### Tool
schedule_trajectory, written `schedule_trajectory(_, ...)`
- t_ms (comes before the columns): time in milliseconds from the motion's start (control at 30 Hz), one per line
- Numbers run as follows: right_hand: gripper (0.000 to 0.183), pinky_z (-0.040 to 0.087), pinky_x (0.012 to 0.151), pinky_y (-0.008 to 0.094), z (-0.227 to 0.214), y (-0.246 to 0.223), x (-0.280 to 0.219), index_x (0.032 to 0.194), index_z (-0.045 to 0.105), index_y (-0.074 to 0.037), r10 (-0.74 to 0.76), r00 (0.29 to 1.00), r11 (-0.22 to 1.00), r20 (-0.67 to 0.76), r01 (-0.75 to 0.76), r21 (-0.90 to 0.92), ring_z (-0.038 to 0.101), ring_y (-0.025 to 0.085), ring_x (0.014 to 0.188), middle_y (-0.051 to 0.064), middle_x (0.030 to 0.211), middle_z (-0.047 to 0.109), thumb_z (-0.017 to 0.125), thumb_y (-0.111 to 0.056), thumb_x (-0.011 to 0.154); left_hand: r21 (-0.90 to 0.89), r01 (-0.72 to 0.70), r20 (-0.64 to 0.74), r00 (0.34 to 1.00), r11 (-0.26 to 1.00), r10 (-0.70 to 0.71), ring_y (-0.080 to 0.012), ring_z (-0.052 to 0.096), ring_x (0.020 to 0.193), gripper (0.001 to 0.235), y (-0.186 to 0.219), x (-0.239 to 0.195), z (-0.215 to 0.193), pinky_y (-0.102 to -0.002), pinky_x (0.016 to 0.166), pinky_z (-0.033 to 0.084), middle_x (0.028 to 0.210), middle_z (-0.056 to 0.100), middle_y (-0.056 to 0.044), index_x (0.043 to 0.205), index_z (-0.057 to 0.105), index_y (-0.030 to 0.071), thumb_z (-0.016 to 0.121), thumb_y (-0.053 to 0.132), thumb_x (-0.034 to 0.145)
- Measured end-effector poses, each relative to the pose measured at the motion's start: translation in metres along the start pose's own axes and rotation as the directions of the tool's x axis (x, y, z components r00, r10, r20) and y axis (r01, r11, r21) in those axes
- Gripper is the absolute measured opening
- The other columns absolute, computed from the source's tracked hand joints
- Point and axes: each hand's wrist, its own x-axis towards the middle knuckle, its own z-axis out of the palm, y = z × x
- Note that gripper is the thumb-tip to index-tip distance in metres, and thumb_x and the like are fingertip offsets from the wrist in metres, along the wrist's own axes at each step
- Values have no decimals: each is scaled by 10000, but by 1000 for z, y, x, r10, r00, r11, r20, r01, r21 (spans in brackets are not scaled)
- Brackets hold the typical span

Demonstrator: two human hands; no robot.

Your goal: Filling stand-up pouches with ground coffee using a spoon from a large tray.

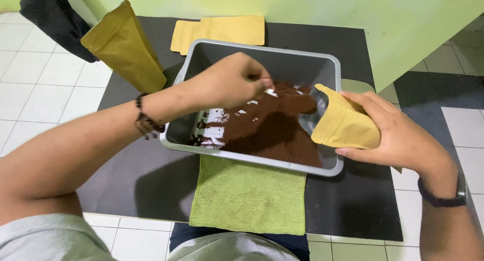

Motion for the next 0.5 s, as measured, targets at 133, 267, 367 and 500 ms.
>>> schedule_trajectory(133, 1006, 367, 1103, 406, 2, 2, 11, 1527, 412, -152, -225, 972, 972, -71, 229, 56, 499, 235, 1330, 66, 1468, 512, 846, -400, 655, 84, -257, -58, 963, 963, 262, -144, 651, 718, 283, 2, 24, 27, -315, 689, 543, 1059, 804, -47, 1148, 754, 109, 538, 237, 1017)
schedule_trajectory(267, 992, 382, 1076, 452, 4, 4, 13, 1540, 393, -161, -203, 974, 974, -102, 211, 82, 499, 255, 1319, 68, 1467, 513, 813, -395, 672, 346, -898, 30, 301, 273, 953, -405, 627, 854, 656, -26, 53, 48, -478, 749, 514, 1000, 676, -206, 1107, 615, -28, 760, -175, 485)
schedule_trajectory(367, 1044, 415, 1067, 503, 7, 12, 11, 1552, 367, -154, -179, 977, 977, -114, 190, 92, 492, 277, 1332, 94, 1493, 479, 828, -409, 651, 866, -474, 189, 18, -158, 982, -185, 589, 840, 177, -33, 47, 40, -322, 753, 476, 975, 622, -70, 1199, 625, -16, 653, 35, 1032)
schedule_trajectory(500, 1025, 412, 1062, 508, 14, 32, 5, 1542, 380, -131, -176, 965, 974, -192, 199, 109, 493, 299, 1333, 120, 1505, 486, 822, -375, 649, 438, -810, -222, 322, 389, 920, -281, 633, 847, 153, -51, 48, 24, -401, 771, 541, 960, 674, -158, 1123, 645, -58, 651, 20, 991)
